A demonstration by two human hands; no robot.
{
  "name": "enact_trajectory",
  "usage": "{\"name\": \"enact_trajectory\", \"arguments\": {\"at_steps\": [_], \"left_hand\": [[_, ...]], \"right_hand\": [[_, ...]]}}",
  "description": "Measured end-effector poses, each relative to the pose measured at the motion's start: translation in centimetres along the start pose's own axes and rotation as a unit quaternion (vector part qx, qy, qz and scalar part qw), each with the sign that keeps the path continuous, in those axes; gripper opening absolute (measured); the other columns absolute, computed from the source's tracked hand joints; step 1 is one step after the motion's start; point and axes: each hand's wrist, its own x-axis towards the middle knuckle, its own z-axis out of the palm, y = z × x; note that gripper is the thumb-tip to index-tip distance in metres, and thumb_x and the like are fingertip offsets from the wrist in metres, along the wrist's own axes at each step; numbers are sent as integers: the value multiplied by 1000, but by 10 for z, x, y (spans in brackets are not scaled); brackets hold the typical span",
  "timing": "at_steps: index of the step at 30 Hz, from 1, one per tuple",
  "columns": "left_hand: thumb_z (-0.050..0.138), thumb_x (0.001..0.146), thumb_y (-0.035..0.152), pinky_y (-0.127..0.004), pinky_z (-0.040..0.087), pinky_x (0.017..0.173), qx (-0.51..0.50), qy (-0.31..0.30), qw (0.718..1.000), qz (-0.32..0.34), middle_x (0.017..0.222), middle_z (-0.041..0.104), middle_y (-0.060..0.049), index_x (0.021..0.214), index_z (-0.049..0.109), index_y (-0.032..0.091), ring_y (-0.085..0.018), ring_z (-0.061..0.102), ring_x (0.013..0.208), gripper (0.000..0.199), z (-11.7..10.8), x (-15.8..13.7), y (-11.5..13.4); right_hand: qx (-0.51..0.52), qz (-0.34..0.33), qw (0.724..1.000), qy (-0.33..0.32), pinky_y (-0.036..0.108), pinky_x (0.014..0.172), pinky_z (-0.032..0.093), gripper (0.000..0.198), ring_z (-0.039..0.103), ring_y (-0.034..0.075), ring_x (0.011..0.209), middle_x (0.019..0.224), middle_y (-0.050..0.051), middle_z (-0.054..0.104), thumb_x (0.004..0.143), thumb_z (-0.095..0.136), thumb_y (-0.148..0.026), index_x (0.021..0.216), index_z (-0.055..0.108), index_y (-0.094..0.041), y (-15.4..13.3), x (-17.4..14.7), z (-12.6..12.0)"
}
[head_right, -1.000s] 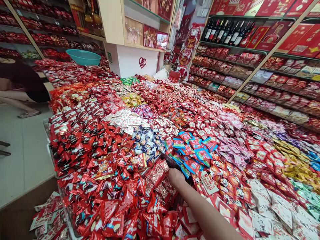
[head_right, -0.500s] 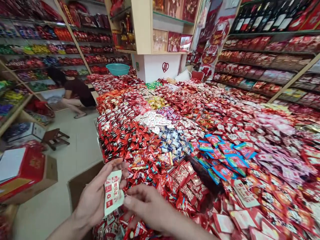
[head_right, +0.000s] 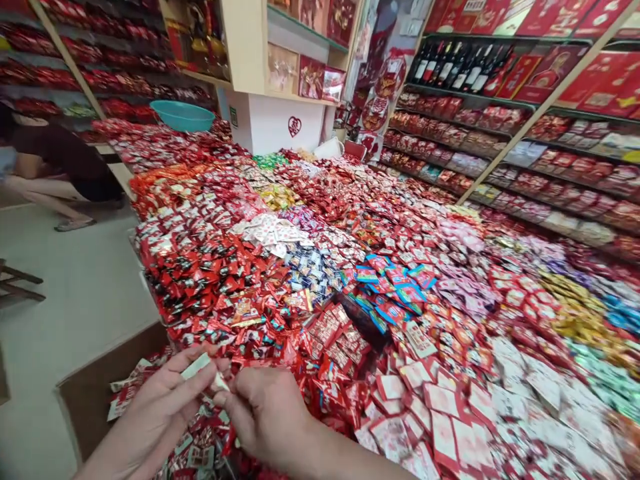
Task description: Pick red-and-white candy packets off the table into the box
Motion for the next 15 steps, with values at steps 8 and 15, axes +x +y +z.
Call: {"name": "enact_trajectory", "arguments": {"at_steps": [8,15], "left_hand": [[62,71,34,-33,39,93,99,-36,994,-32,123,51,0,110,45,34,-24,48,112,43,26,6,-7],[53,79,20,-24,38,93,10,-143,990,-5,127,51,2,117,39,40,-16,40,120,45,73,30,-15]], "right_hand": [[-202,-112,973,22,27,63,45,24,55,17,74,85,8,61,82,48,-30,100,54,-16,8,-31,-25],[299,238,920,88,25,59,46,27,52,10,63,73,-1,55,70,64,-37,86,53,-18,43,-28,-61]]}}
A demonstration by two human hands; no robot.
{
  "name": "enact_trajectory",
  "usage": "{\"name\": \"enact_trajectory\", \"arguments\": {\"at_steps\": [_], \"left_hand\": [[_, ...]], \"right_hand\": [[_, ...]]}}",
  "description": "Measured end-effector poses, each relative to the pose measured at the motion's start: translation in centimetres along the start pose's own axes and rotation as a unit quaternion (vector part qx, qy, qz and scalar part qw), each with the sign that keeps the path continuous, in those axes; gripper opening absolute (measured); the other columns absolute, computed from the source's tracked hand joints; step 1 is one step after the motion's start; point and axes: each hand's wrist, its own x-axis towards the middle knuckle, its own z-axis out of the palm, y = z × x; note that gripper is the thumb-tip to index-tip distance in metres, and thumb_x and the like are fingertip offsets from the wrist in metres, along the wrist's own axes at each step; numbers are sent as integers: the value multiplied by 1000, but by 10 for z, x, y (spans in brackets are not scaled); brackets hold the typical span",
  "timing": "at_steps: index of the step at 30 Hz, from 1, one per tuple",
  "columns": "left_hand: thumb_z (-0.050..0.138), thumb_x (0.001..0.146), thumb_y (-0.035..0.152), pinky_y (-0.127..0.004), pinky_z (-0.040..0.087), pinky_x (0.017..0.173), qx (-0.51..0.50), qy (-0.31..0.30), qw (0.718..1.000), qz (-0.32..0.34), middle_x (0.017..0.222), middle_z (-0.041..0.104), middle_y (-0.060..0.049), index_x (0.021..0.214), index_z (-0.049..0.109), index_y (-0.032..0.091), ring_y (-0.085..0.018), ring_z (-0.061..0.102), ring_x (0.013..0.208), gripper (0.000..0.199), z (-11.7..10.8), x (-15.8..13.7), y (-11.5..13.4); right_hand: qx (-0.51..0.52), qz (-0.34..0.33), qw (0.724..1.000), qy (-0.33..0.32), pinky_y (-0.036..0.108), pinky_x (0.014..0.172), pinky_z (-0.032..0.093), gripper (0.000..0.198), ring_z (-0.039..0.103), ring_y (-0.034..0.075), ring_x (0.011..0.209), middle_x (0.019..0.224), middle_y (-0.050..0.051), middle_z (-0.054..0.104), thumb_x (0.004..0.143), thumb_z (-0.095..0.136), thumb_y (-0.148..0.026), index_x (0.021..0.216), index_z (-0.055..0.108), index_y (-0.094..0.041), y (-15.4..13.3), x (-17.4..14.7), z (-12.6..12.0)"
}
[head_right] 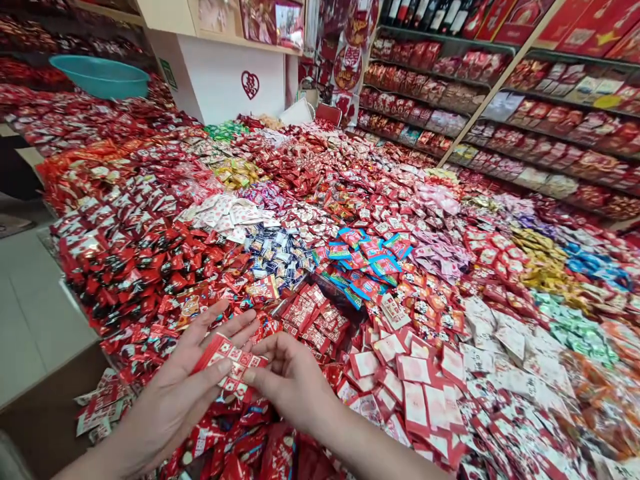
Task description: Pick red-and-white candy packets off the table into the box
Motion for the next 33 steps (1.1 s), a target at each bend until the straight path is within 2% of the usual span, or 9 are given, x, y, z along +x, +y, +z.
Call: {"name": "enact_trajectory", "arguments": {"at_steps": [2,5,9,16,19,22,26,30,33], "left_hand": [[51,78,14,-23,41,90,-42,-8,999,-10,127,51,3,117,38,42,-15,40,120,50,9,10,-1],[53,72,6,-26,45,87,-43,3,997,-58,131,46,4,119,36,45,-18,39,121,63,19,22,-2],[56,67,7,-31,45,86,45,3,996,-81,134,42,0,120,35,43,-24,45,116,67,20,35,-9],[61,71,30,-29,48,84,210,55,976,-14,125,51,-6,110,48,30,-24,56,103,41,13,52,-4],[62,69,34,-28,48,83,270,28,962,-31,119,55,-3,112,48,31,-20,56,101,45,26,64,6],[63,69,29,-21,49,68,334,18,942,1,82,67,1,86,62,25,-14,61,79,18,39,79,9],[61,69,25,-15,47,63,324,49,944,48,71,65,5,74,62,24,-9,59,68,5,47,92,3],[61,67,29,-15,49,66,370,71,923,81,76,69,2,80,62,24,-9,62,71,14,40,90,8],[60,68,39,-14,50,61,424,92,897,79,79,69,4,84,60,29,-10,63,74,19,22,78,11]], "right_hand": [[136,69,988,-16,23,54,46,33,50,8,56,68,-4,54,64,69,-36,83,51,-17,3,8,-9],[198,76,977,-22,21,55,45,33,52,7,59,73,-3,57,61,72,-30,82,51,-16,9,16,-20],[167,59,983,-48,20,54,44,26,53,7,61,82,0,59,65,69,-28,80,52,-16,15,24,-42],[18,55,998,28,21,49,39,21,46,6,51,64,-4,52,70,62,-27,87,53,-16,10,43,-108],[-24,23,998,-48,22,54,40,15,48,7,58,71,-2,56,74,58,-24,87,56,-17,0,48,-109],[30,-11,999,-20,23,60,42,20,50,8,65,78,-2,56,72,60,-21,91,54,-20,-8,52,-96],[162,74,984,-30,26,61,47,19,54,10,67,79,0,55,74,57,-27,88,48,-19,-7,59,-101],[-116,35,992,-27,28,67,44,10,52,12,71,78,0,55,77,52,-22,85,51,-18,12,76,-140],[-386,101,912,-98,28,68,41,19,53,15,77,83,4,58,71,52,-10,89,54,-16,38,91,-155]]}}
